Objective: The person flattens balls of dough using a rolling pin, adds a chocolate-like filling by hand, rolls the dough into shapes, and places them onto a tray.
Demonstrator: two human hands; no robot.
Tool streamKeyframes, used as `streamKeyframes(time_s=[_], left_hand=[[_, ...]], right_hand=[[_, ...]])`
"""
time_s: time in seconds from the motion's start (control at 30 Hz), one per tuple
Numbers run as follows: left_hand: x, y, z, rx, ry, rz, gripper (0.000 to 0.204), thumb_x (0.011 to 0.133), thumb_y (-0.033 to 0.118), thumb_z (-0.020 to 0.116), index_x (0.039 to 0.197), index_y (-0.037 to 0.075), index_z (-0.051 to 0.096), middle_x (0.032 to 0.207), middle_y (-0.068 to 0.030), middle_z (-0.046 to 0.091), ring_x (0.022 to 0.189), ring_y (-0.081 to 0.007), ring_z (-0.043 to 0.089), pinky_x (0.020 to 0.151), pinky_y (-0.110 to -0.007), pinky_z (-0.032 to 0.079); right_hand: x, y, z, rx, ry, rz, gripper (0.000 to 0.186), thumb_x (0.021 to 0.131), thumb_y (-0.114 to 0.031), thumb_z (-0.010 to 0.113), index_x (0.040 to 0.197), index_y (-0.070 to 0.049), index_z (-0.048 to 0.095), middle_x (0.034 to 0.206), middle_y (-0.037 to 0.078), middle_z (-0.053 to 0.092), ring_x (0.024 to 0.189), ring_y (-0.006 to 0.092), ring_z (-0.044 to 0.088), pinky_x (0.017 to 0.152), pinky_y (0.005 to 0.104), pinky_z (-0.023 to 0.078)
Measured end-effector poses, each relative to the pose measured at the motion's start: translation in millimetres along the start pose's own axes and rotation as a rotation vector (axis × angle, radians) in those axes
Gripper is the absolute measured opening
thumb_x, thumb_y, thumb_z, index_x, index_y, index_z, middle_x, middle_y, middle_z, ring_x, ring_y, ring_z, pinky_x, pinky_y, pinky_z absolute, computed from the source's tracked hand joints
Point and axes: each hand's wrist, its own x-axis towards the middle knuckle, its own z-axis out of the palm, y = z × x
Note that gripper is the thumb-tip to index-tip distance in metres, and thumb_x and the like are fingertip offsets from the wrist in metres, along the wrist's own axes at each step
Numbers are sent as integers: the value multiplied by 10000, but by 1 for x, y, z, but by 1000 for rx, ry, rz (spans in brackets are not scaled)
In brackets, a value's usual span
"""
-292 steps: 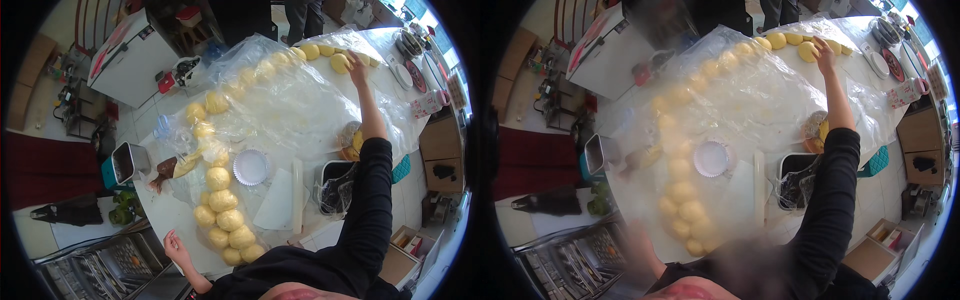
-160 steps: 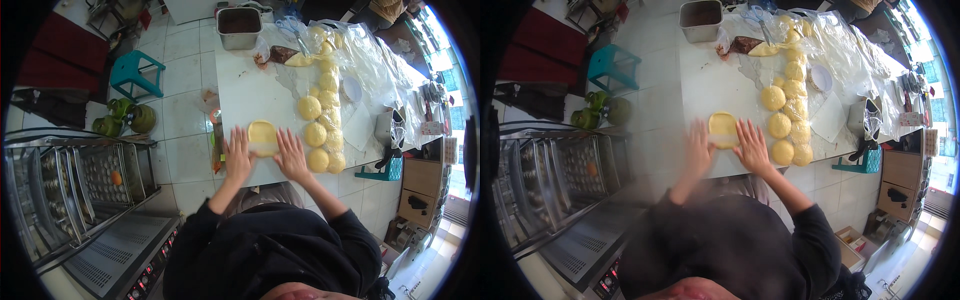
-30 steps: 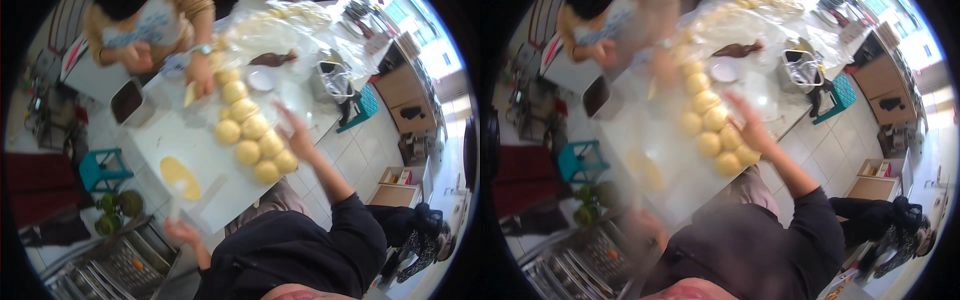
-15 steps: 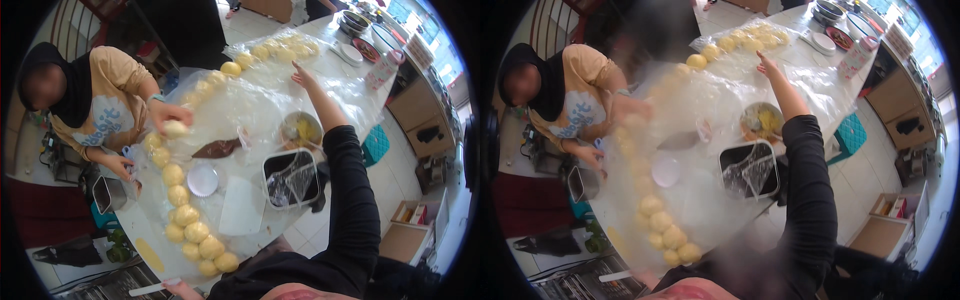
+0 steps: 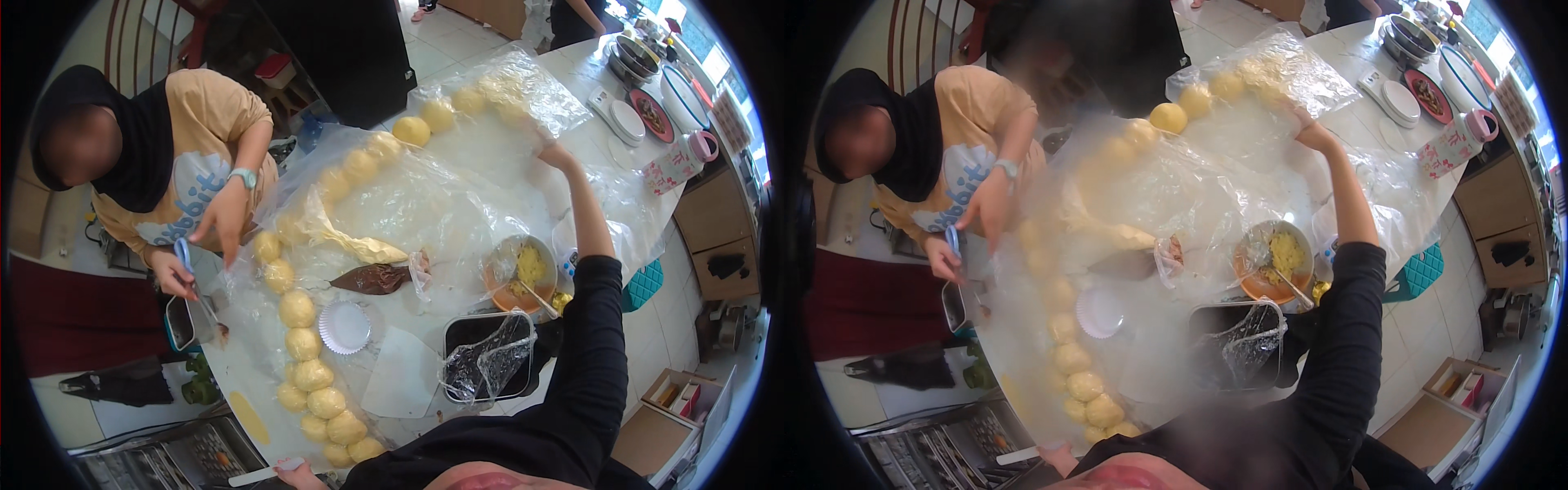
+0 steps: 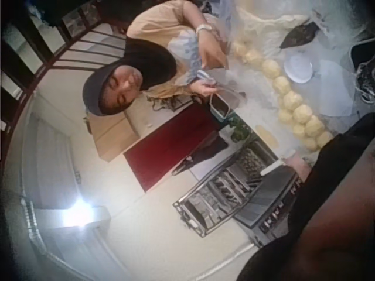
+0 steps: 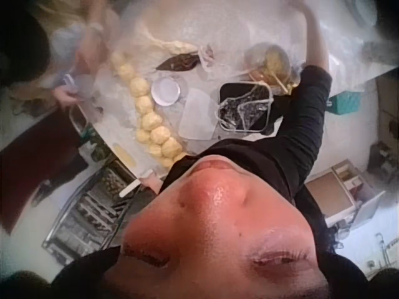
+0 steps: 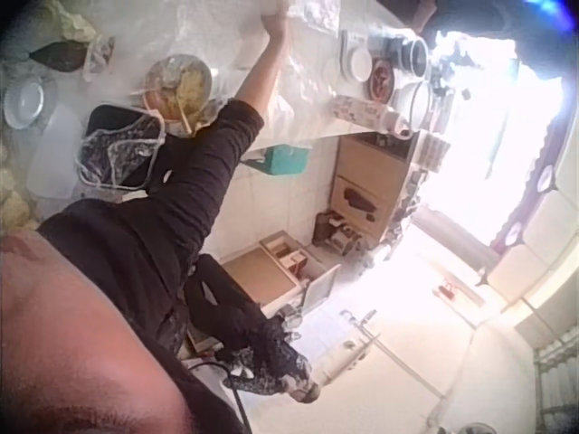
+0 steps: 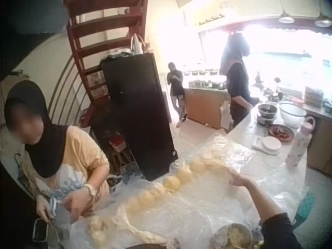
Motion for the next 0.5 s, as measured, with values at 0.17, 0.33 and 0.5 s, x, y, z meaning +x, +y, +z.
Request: streamKeyframes(time_s=[0.17, 0.33, 0.5], left_hand=[[-9, 15, -3, -141, 30, 55, 328, 790, 386, 457, 964, 127, 561, 894, -39, 566, 858, -225, 529, 794, -374, 395], [-3, 21, -4, -210, 58, 90, 362, 810, 403, 448, 1007, 110, 529, 943, -51, 530, 899, -229, 493, 811, -396, 382], [11, 35, -24, -256, 151, 155, 398, 830, 420, 439, 1049, 93, 498, 993, -63, 495, 940, -233, 458, 828, -418, 369]], right_hand=[[63, -13, 69, -542, 516, 58, 497, 717, -155, 567, 1191, -62, 450, 1116, 165, 517, 1030, 293, 480, 872, 392, 365], [72, -7, 52, -775, 585, 205, 410, 679, -297, 638, 993, -47, 554, 965, 215, 562, 860, 336, 549, 748, 392, 436], [9, -50, 37, 179, 650, 528, 436, 696, -341, 638, 1009, -59, 526, 941, 108, 572, 802, 239, 571, 722, 341, 466]])
